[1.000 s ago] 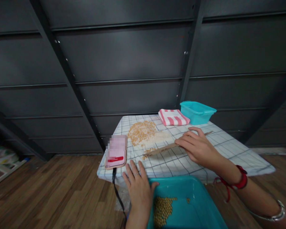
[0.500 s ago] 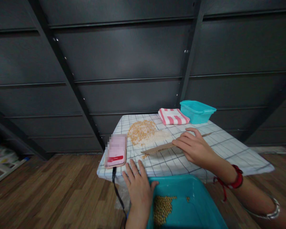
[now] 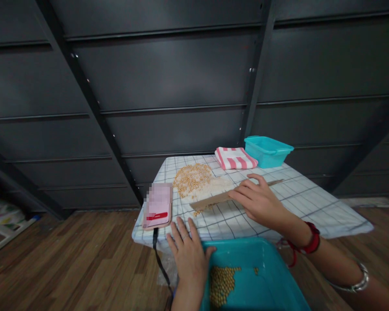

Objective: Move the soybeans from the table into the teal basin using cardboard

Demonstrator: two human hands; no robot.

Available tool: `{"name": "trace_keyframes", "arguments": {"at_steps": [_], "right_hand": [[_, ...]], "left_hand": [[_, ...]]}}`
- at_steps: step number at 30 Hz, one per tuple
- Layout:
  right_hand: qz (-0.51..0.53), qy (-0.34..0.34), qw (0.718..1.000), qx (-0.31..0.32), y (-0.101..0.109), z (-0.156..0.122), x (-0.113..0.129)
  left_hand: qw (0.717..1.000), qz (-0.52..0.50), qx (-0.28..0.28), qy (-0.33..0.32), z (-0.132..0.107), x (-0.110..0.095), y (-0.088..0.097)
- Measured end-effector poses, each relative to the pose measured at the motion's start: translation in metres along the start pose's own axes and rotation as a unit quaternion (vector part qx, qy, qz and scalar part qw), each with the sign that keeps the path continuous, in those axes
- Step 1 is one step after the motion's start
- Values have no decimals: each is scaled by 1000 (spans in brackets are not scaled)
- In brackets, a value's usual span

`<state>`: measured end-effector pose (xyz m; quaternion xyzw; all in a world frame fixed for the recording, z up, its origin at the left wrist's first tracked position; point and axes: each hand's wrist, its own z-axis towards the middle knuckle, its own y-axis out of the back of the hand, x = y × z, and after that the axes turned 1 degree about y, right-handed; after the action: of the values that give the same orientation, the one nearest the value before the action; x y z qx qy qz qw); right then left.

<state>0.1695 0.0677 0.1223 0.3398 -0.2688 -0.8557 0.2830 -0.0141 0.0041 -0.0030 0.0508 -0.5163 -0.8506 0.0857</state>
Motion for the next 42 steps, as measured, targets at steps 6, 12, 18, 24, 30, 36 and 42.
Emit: {"name": "trace_keyframes", "arguments": {"at_steps": [6, 12, 18, 24, 30, 36, 42], "right_hand": [[29, -12, 999, 13, 4, -6, 0], [34, -14, 999, 16, 16, -10, -1], [4, -15, 1000, -7, 12, -4, -4], [12, 1, 1000, 14, 1, -1, -2], [31, -6, 999, 14, 12, -9, -2], [40, -11, 999, 5, 16, -11, -1], [33, -16, 999, -4, 19, -9, -1]], "left_hand": [[1000, -14, 19, -11, 0, 4, -1], [1000, 0, 0, -18, -1, 5, -4], [1000, -15, -2, -12, -1, 2, 0], [1000, -16, 3, -6, -1, 1, 3], [1000, -3, 2, -17, -1, 3, 1], [1000, -23, 8, -1, 2, 3, 0], [1000, -5, -8, -19, 0, 4, -2]]}}
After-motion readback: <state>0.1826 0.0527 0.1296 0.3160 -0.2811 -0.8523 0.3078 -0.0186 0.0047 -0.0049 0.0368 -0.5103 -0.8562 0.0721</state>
